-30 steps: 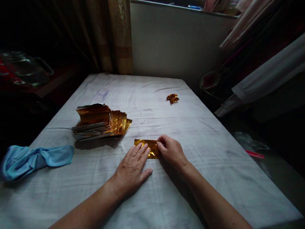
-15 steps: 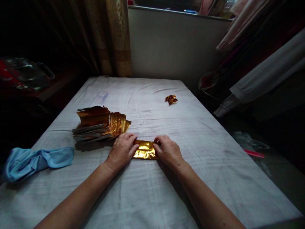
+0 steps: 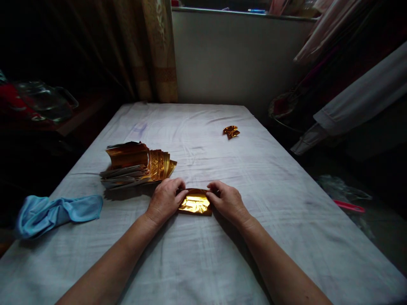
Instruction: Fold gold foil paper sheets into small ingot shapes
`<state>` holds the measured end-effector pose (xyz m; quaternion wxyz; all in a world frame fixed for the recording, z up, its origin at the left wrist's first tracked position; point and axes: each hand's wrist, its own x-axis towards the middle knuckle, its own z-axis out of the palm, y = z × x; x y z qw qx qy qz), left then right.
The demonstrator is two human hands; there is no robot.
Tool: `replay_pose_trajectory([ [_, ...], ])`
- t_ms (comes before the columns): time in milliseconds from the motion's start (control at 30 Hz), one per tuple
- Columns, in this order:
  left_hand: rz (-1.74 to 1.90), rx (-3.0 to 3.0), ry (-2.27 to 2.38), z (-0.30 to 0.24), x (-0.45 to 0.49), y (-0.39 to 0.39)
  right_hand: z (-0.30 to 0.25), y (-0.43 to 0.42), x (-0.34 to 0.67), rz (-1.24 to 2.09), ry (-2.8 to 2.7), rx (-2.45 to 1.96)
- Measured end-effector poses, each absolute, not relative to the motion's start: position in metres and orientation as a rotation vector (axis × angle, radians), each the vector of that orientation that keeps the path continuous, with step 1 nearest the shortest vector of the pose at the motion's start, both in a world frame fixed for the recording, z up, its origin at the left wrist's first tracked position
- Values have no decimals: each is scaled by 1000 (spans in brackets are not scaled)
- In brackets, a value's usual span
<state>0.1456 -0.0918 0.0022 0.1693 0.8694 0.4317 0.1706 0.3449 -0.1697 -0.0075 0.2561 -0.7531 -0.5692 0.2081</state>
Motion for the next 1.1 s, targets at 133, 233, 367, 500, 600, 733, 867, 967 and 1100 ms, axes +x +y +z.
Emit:
replay_pose_trajectory([
  [133,518,2433,1192,2,143,-94,-10,-170,347,626,-1527,-1976],
  [233,519,2428,1188,3,143,-95,-9,-170,347,624,-1493,-1965],
  [367,499,2452,1195,3,144,-97,-8,-170,344,587,-1513,-2005],
  [500,498,2541,1223,-2,145,-99,-8,-170,341,480,-1590,-2028],
  [600,505,2605,1169,-5,144,-98,-7,-170,339,458,-1578,-2065],
  [733,416,2673,1076,-1,141,-96,-6,-170,338,375,-1659,-2113],
  [867,288,2747,988,10,139,-98,-1,-171,337,320,-1826,-2175],
  [967,244,2801,974,15,137,-104,4,-173,334,232,-1959,-2223],
  [1100,249,2837,984,14,135,-111,11,-179,324,21,-2084,-2297],
])
